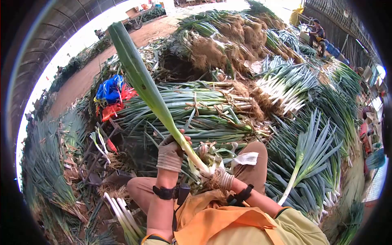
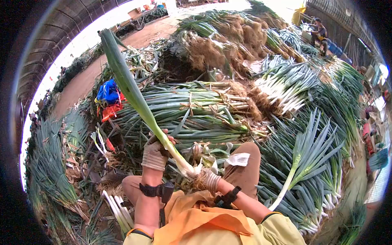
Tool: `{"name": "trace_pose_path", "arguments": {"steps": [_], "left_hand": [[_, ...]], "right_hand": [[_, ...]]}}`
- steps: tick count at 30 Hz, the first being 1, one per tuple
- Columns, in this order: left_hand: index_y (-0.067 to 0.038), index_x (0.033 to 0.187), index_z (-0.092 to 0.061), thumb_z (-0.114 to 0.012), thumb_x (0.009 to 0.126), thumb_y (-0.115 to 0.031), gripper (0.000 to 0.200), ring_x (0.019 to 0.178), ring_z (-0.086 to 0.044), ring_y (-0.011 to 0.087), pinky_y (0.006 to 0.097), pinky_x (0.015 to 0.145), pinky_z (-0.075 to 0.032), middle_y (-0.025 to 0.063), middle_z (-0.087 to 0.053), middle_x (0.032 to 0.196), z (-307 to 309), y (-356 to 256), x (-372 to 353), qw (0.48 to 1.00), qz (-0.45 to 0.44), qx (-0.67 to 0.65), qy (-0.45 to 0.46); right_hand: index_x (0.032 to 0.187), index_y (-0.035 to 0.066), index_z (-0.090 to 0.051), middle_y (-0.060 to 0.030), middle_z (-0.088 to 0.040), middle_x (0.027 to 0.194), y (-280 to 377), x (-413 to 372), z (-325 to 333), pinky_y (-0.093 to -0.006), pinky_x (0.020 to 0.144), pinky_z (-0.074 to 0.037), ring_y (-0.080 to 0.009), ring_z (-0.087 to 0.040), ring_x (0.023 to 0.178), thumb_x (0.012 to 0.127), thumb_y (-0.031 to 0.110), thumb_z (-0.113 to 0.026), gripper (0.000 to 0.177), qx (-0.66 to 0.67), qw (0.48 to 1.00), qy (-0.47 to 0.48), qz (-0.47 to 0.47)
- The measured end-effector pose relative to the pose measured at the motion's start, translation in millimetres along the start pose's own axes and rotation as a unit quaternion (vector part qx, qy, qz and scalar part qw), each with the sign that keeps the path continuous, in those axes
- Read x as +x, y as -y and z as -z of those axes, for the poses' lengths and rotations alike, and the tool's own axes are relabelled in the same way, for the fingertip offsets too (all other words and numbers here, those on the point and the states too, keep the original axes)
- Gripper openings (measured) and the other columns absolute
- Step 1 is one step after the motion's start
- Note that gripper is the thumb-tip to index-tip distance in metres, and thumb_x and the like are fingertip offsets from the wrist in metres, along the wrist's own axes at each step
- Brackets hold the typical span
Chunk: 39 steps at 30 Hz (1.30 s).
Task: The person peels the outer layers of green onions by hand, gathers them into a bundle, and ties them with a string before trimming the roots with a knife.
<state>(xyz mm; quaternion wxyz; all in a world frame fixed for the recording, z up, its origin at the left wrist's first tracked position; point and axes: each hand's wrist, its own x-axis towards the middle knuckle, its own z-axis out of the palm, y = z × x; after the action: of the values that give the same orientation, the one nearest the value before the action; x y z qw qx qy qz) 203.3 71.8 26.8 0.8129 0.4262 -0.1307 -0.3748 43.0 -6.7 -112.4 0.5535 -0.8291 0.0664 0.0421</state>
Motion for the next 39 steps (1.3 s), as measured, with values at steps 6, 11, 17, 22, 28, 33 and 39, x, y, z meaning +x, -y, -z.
{"name": "trace_pose_path", "arguments": {"steps": [6, 11, 17, 22, 28, 33, 39], "left_hand": [[0.004, 0.103, -0.051, -0.051, 0.073, -0.005, 0.031, 0.075, -0.057, 0.0256, 0.0342, 0.069, -0.049, 0.0152, -0.057, 0.080, -3.7, -9.0, 0.4, 0.974, 0.076, -0.201, 0.073], [0.004, 0.106, -0.049, -0.052, 0.077, -0.011, 0.033, 0.075, -0.057, 0.0245, 0.0322, 0.068, -0.049, 0.0163, -0.058, 0.080, 6.4, 7.8, -0.9, 0.994, 0.033, -0.096, 0.036], [0.006, 0.108, -0.046, -0.054, 0.077, -0.012, 0.037, 0.083, -0.056, 0.0250, 0.0337, 0.079, -0.045, 0.0170, -0.058, 0.090, -17.0, -19.2, -16.7, 0.988, 0.062, -0.131, 0.057], [0.000, 0.108, -0.048, -0.054, 0.080, -0.012, 0.031, 0.081, -0.055, 0.0214, 0.0302, 0.076, -0.046, 0.0119, -0.057, 0.090, 0.2, -1.8, -11.1, 0.997, 0.034, -0.057, 0.035], [-0.005, 0.107, -0.051, -0.056, 0.080, -0.021, 0.032, 0.083, -0.054, 0.0246, 0.0344, 0.075, -0.046, 0.0118, -0.056, 0.092, 18.1, 4.0, -8.7, 0.987, 0.027, -0.084, 0.133], [-0.002, 0.096, -0.053, -0.063, 0.075, -0.024, 0.032, 0.076, -0.055, 0.0235, 0.0327, 0.067, -0.047, 0.0127, -0.057, 0.086, 3.7, -2.4, -15.0, 0.991, -0.021, 0.005, 0.129], [0.000, 0.086, -0.052, -0.063, 0.075, -0.024, 0.028, 0.064, -0.055, 0.0209, 0.0303, 0.058, -0.047, 0.0114, -0.057, 0.075, 8.1, -0.3, -14.0, 0.984, -0.102, 0.107, 0.097]], "right_hand": [[0.114, 0.002, -0.045, -0.0083, -0.054, 0.104, -21.9, 2.2, -1.7, -0.0238, 0.069, -0.048, -0.0154, -0.055, 0.088, 0.086, 0.009, -0.046, 0.028, 0.348, 0.936, 0.021, 0.041], [0.111, 0.001, -0.046, -0.0098, -0.057, 0.096, -42.2, -4.6, -0.7, -0.0273, 0.063, -0.048, -0.0157, -0.057, 0.077, 0.085, 0.013, -0.050, 0.029, 0.621, 0.771, 0.136, -0.047], [0.109, -0.001, -0.045, -0.0070, -0.056, 0.086, -53.6, -4.8, 5.3, -0.0277, 0.057, -0.043, -0.0130, -0.049, 0.065, 0.087, 0.011, -0.039, 0.026, 0.572, 0.796, 0.188, -0.059], [0.099, 0.002, -0.055, -0.0025, -0.054, 0.078, -19.5, -12.5, 13.9, -0.0276, 0.059, -0.042, -0.0091, -0.046, 0.066, 0.084, 0.009, -0.049, 0.017, 0.322, 0.945, 0.053, 0.018], [0.099, 0.005, -0.056, 0.0014, -0.053, 0.083, -107.3, 11.3, -33.9, -0.0233, 0.067, -0.040, -0.0080, -0.043, 0.072, 0.084, 0.010, -0.052, 0.016, 0.395, 0.917, 0.052, -0.005], [0.100, 0.005, -0.049, -0.0032, -0.049, 0.087, -93.8, 11.1, -27.5, -0.0268, 0.078, -0.035, -0.0155, -0.046, 0.081, 0.075, 0.003, -0.053, 0.025, 0.115, 0.944, -0.011, 0.310], [0.103, 0.003, -0.051, -0.0023, -0.051, 0.098, -105.5, 21.6, -37.5, -0.0225, 0.075, -0.038, -0.0097, -0.044, 0.088, 0.078, 0.004, -0.054, 0.025, 0.349, 0.932, 0.053, 0.078]]}}
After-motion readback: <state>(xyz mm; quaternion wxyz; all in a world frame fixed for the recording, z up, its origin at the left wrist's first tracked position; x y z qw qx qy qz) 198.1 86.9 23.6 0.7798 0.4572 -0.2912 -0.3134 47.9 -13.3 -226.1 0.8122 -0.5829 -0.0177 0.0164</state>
